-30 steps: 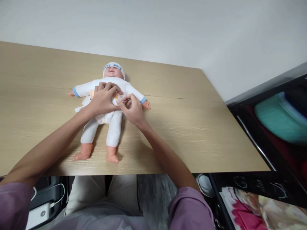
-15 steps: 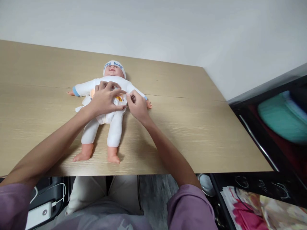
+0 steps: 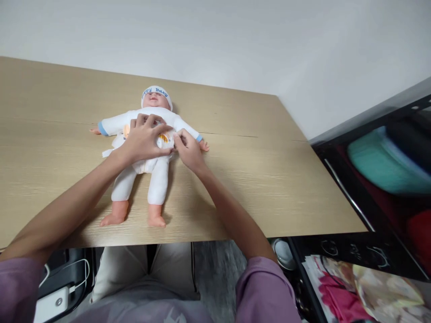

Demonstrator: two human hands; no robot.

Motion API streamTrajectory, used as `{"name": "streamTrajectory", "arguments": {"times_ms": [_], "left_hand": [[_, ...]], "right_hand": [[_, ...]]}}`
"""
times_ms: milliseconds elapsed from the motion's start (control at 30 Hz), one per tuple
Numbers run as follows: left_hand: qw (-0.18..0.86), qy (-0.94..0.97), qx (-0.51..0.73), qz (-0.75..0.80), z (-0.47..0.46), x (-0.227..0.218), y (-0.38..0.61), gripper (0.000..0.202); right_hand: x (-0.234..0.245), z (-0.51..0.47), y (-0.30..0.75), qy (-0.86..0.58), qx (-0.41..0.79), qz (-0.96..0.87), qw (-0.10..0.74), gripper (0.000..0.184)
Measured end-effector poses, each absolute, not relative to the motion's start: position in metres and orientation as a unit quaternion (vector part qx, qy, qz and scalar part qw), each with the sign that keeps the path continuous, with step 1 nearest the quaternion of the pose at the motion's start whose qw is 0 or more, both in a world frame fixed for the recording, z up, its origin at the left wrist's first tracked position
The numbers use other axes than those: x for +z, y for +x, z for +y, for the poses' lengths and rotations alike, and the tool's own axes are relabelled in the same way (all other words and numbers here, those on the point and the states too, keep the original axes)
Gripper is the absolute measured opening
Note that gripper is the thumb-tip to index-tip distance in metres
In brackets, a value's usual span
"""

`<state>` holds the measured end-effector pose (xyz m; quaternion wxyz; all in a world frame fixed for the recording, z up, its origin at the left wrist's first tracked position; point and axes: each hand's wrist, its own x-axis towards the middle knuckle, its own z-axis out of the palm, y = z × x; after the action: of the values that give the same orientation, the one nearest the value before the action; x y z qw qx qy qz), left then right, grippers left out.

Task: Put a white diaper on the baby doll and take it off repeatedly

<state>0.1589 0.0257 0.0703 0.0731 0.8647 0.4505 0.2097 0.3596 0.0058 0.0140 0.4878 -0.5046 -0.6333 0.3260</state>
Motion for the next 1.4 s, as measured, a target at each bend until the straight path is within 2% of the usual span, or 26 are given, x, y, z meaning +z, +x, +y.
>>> {"name": "streamTrajectory", "arguments": {"times_ms": [167,300,433,533,600,667,733,867,1100,1233,1333,1400], "left_hand": [[0.078,0.859,0.215,0.458,0.026,0.070,0.159,0.085],[0.081,0.860,0.219,0.455,0.028,0.067,0.159,0.081],[0.103,0.864,0.214,0.444,0.033,0.066,0.153,0.084],[0.163,0.877,0.201,0.406,0.039,0.075,0.139,0.100],[0.230,0.879,0.207,0.364,0.040,0.083,0.124,0.103],[0.294,0.863,0.239,0.333,0.038,0.088,0.106,0.092],[0.316,0.836,0.293,0.340,0.036,0.087,0.085,0.072],[0.233,0.791,0.359,0.437,0.033,0.063,0.044,0.051],[0.115,0.794,0.307,0.512,0.030,0.012,0.015,0.039],[0.044,0.765,0.240,0.596,0.018,0.001,0.017,0.047],[0.033,0.739,0.195,0.644,0.012,0.000,0.014,0.051],[0.043,0.731,0.177,0.657,0.013,0.002,0.010,0.046]], "right_hand": [[0.017,0.026,0.333,-0.517,0.304,-0.650,0.466,0.044],[0.019,0.014,0.330,-0.519,0.300,-0.645,0.474,0.036],[0.024,-0.020,0.328,-0.528,0.188,-0.676,0.478,0.030],[0.021,-0.041,0.328,-0.493,0.144,-0.736,0.441,0.045],[0.016,-0.047,0.331,-0.471,0.144,-0.771,0.404,0.057],[0.013,-0.049,0.335,-0.463,0.128,-0.793,0.373,0.064],[0.012,-0.048,0.339,-0.463,0.101,-0.804,0.361,0.065],[0.022,-0.042,0.340,-0.464,0.052,-0.799,0.378,0.056],[0.065,-0.014,0.303,-0.435,0.021,-0.803,0.406,0.031],[0.083,0.000,0.272,-0.434,0.050,-0.830,0.347,0.025],[0.084,0.006,0.254,-0.465,0.062,-0.839,0.278,0.031],[0.081,0.009,0.248,-0.488,0.065,-0.837,0.239,0.035]]}}
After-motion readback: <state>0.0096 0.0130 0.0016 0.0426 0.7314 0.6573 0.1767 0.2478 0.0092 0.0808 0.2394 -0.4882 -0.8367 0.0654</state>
